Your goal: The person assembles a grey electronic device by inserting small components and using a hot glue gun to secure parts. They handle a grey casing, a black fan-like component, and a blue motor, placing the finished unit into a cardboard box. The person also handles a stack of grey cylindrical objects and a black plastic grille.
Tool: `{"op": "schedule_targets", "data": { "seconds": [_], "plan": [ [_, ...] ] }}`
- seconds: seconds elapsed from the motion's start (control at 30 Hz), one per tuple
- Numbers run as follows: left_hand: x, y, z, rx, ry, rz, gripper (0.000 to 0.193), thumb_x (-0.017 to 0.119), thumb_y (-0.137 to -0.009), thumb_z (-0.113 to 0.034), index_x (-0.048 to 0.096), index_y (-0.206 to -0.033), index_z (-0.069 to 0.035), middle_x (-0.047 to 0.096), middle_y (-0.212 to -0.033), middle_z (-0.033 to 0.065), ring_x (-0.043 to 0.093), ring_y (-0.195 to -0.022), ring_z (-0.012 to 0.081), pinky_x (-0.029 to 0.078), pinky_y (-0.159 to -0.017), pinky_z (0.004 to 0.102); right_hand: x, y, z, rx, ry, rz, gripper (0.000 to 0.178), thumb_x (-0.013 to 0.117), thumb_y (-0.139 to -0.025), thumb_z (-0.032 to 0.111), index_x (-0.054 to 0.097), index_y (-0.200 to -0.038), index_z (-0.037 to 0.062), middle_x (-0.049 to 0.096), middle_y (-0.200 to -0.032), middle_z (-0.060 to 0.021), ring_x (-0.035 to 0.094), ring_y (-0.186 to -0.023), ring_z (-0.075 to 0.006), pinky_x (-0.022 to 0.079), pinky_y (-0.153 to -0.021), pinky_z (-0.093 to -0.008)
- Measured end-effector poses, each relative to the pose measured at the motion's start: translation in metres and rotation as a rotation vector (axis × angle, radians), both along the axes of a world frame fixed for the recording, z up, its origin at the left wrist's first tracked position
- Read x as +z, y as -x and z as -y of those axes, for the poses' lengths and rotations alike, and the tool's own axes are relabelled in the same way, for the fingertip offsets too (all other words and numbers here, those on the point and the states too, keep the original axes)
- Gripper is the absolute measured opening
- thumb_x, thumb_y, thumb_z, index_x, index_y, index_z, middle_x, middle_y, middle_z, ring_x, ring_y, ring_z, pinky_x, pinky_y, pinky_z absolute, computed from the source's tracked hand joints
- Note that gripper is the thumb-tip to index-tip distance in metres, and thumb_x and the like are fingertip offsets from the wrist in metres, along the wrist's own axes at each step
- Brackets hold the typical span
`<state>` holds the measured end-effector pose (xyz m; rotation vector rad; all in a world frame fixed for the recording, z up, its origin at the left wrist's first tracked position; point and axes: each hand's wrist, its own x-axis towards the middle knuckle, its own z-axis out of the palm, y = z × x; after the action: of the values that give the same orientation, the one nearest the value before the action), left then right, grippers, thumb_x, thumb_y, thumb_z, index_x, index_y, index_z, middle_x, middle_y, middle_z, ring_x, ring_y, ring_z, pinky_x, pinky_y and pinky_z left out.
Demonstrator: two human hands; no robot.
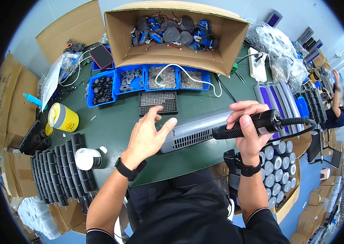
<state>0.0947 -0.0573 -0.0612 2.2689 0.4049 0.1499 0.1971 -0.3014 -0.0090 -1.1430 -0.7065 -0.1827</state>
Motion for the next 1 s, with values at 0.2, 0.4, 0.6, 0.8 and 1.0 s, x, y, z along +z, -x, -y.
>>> {"op": "schedule_targets", "data": {
  "seconds": [0.2,0.4,0.6,0.8,1.0],
  "plan": [
    [-0.031,0.005,0.01,0.035,0.097,0.017,0.064,0.06,-0.104,-0.053,0.059,-0.139,0.0,0.076,-0.11,0.023,0.073,-0.104,0.0375,0.054,-0.095,0.0449,0.007,0.009,-0.021,-0.086,0.161,-0.146,0.017,0.075,-0.092,-0.005,0.061,-0.101,-0.0029,0.074,-0.101,-0.0199,0.068,-0.074,-0.0135,0.057,-0.067,-0.0284],
    [-0.031,0.004,0.011,0.044,0.028,0.055,0.061,0.062,-0.103,-0.051,0.062,-0.137,0.0,0.077,-0.104,0.0205,0.07,-0.089,0.0323,0.053,-0.085,0.0425,-0.008,0.008,-0.025,-0.068,0.158,-0.041,0.028,0.083,-0.085,-0.004,0.062,-0.103,-0.0024,0.074,-0.1,-0.0178,0.068,-0.088,-0.0155,0.056,-0.077,-0.0293],
    [-0.032,0.003,0.01,0.089,0.166,0.02,0.06,0.068,-0.1,-0.049,0.063,-0.136,-0.001,0.078,-0.1,0.0172,0.067,-0.084,0.0238,0.051,-0.079,0.0379,0.0,0.011,-0.028,-0.109,0.218,-0.079,0.024,0.081,-0.087,-0.006,0.061,-0.101,-0.003,0.073,-0.097,-0.0181,0.07,-0.083,-0.0166,0.057,-0.074,-0.0305],
    [-0.032,0.002,0.009,0.09,0.169,0.048,0.058,0.07,-0.1,-0.046,0.064,-0.135,-0.001,0.079,-0.095,0.013,0.063,-0.073,0.0169,0.048,-0.069,0.0343,-0.006,0.007,-0.026,-0.085,0.118,-0.081,0.023,0.08,-0.086,-0.007,0.061,-0.098,-0.0017,0.072,-0.094,-0.0173,0.07,-0.084,-0.0191,0.057,-0.075,-0.0313],
    [-0.035,0.002,0.01,0.105,0.197,0.053,0.057,0.073,-0.098,-0.044,0.064,-0.135,-0.001,0.079,-0.094,0.0111,0.058,-0.068,0.014,0.046,-0.067,0.0333,-0.006,0.008,-0.027,-0.059,0.148,-0.07,0.025,0.081,-0.085,-0.008,0.06,-0.097,-0.001,0.071,-0.091,-0.0161,0.07,-0.084,-0.0202,0.057,-0.074,-0.0326]
  ]
}}
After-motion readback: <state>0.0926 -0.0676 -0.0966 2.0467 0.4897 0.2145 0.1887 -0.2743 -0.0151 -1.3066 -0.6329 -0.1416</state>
